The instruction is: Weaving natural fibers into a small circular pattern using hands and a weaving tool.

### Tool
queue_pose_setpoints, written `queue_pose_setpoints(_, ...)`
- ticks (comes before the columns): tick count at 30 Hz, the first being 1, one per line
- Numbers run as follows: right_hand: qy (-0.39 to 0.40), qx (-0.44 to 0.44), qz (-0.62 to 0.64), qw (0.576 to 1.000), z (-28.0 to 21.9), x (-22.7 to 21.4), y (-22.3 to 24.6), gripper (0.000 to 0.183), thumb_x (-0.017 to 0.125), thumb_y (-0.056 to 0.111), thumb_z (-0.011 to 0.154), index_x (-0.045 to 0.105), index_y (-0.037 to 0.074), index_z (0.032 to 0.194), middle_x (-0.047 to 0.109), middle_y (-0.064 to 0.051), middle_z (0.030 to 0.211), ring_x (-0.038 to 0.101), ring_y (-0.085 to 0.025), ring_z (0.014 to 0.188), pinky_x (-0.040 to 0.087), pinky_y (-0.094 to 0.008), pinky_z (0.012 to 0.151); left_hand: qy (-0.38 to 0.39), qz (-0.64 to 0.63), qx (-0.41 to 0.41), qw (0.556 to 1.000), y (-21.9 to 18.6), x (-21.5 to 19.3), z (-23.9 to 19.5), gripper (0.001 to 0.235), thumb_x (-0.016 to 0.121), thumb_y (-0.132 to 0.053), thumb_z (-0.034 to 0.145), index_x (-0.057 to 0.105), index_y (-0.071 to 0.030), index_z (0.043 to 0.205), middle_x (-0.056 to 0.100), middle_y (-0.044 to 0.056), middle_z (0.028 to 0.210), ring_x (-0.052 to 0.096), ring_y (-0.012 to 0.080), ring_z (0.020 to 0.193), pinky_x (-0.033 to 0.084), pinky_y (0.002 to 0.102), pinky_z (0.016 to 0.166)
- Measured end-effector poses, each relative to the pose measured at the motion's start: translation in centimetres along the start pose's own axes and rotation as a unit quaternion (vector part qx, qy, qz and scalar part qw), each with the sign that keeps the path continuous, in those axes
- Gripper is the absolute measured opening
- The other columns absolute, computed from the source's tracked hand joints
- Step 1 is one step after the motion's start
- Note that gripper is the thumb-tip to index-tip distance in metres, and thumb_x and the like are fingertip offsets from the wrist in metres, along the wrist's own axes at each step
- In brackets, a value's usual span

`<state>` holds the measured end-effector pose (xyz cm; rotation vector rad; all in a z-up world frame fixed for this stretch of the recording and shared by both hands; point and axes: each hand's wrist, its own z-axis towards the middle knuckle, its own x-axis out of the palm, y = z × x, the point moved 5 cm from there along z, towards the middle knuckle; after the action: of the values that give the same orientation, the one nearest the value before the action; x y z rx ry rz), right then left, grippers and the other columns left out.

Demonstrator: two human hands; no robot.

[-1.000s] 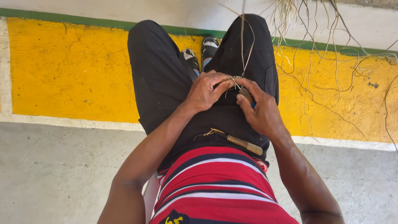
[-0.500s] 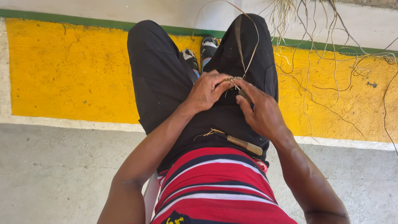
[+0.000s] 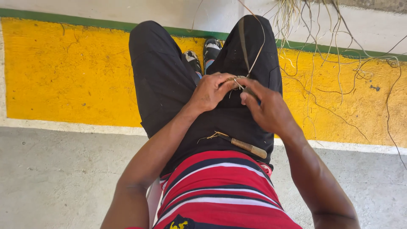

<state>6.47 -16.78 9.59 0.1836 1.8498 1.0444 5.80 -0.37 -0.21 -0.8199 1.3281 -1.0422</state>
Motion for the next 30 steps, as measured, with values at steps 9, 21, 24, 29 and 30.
queue_pose_setpoints(9,0.108,-0.029,-0.082,0.99,-8.3,1.6,2.9,0.045,0.067,0.027,0.091,0.059,0.012,0.132,0.073,-0.016,0.111,0.072,-0.038,0.095,0.057,-0.045,0.076,-0.042,-0.227,-0.073,0.97,2.2,-1.5,0.2,0.033,0.069,-0.031,0.102,0.074,-0.001,0.115,0.062,-0.005,0.082,0.054,0.0027,0.071,0.046,0.022,0.065)
queue_pose_setpoints(21,-0.117,-0.011,0.032,0.993,1.0,-1.2,-2.1,0.017,0.072,0.016,0.098,0.073,0.004,0.111,0.07,-0.007,0.093,0.067,-0.017,0.075,0.053,-0.032,0.066,-0.001,-0.305,-0.094,0.948,2.5,0.0,-0.6,0.03,0.071,-0.032,0.099,0.074,-0.006,0.113,0.074,-0.003,0.095,0.06,0.0043,0.081,0.05,0.024,0.073)
queue_pose_setpoints(24,-0.096,-0.029,0.02,0.995,1.8,0.3,-2.2,0.016,0.076,0.015,0.094,0.073,0.005,0.106,0.067,-0.008,0.092,0.066,-0.02,0.072,0.052,-0.034,0.062,-0.068,-0.058,-0.05,0.995,-0.6,-2.1,-1.4,0.025,0.076,-0.029,0.094,0.075,-0.009,0.11,0.073,0.001,0.095,0.062,0.0148,0.085,0.05,0.031,0.078)
queue_pose_setpoints(29,-0.161,-0.123,-0.086,0.975,0.5,1.1,-1.4,0.013,0.08,0.012,0.094,0.072,0.006,0.103,0.068,-0.008,0.097,0.067,-0.027,0.089,0.054,-0.038,0.077,-0.182,0.269,0.2,0.924,-9.1,-5.1,-3.4,0.02,0.079,-0.016,0.091,0.072,-0.011,0.11,0.069,0.001,0.101,0.064,0.0236,0.098,0.046,0.041,0.094)
queue_pose_setpoints(30,-0.156,-0.153,-0.096,0.971,0.3,1.3,-1.0,0.014,0.081,0.011,0.092,0.071,0.005,0.102,0.068,-0.008,0.097,0.067,-0.027,0.09,0.054,-0.039,0.078,-0.172,0.31,0.23,0.906,-10.6,-5.3,-3.1,0.021,0.078,-0.018,0.09,0.071,-0.012,0.109,0.069,0.001,0.105,0.064,0.023,0.101,0.045,0.042,0.097)
